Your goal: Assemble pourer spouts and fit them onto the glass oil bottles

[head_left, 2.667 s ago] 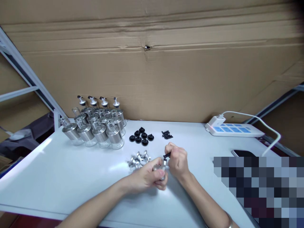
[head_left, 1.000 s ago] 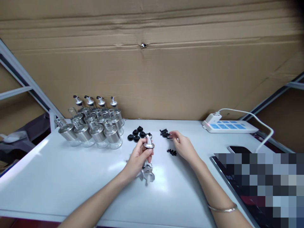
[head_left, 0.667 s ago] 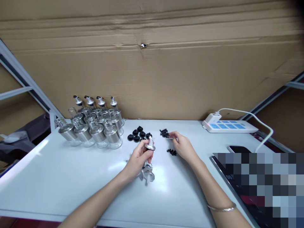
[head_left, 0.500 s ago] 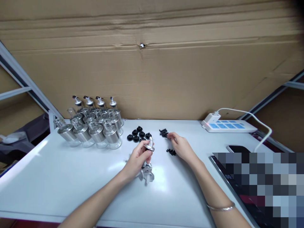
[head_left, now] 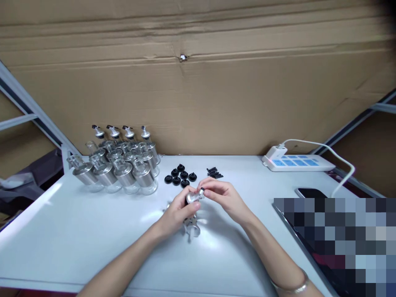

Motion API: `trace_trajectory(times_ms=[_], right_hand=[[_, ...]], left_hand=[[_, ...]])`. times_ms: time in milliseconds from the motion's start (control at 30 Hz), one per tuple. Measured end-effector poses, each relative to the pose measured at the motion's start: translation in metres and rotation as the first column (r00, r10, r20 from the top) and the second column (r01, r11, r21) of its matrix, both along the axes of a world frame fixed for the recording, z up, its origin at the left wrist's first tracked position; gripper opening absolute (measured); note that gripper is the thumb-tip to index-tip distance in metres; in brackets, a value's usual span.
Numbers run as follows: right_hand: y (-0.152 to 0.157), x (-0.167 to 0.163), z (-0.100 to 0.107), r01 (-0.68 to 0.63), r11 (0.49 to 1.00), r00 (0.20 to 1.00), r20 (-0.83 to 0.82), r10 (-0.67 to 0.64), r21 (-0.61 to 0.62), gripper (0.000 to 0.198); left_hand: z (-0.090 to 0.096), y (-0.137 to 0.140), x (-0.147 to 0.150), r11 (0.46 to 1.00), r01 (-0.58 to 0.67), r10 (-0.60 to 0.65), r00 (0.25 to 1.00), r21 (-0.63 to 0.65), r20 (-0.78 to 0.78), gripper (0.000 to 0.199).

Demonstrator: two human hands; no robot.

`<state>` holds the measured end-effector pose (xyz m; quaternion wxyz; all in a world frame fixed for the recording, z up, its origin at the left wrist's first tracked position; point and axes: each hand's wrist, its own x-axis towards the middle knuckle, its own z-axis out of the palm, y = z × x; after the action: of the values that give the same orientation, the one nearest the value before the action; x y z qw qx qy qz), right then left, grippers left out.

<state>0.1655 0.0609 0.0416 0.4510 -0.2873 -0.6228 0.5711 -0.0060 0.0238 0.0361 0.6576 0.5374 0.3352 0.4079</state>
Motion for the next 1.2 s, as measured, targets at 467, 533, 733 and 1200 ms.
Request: trace_trajectory(times_ms=[467,533,733,1200], right_hand=[[-0.001,-0.003,-0.008,-0.081,0.996,0.989,-0.123,0.077,-0.028,0.016],[-0.002,-0.004,-0.006,-0.044,0.999,0.995,-0.089,0.045,0.017,0.020],[-0.008,-0.003,0.002,0.019,0.957,0.975,0.207,-0.082,0.290,0.029],[-0.013,0.000,0.006,-0.067,0.998,0.961,0.271,0.061,0.012,0.044]], left_hand=[[0.000,0.002,-0.002,0.965,0.229,-0.200,0.958,-0.128,0.203,0.023],[0.000,0.002,-0.001,0.949,0.274,-0.228,0.937,-0.154,0.264,0.022],[0.000,0.004,0.000,0.965,0.193,-0.147,0.959,-0.176,0.244,0.022],[-0.002,0.004,-0.002,0.996,0.081,-0.075,0.990,0.042,-0.119,0.029]])
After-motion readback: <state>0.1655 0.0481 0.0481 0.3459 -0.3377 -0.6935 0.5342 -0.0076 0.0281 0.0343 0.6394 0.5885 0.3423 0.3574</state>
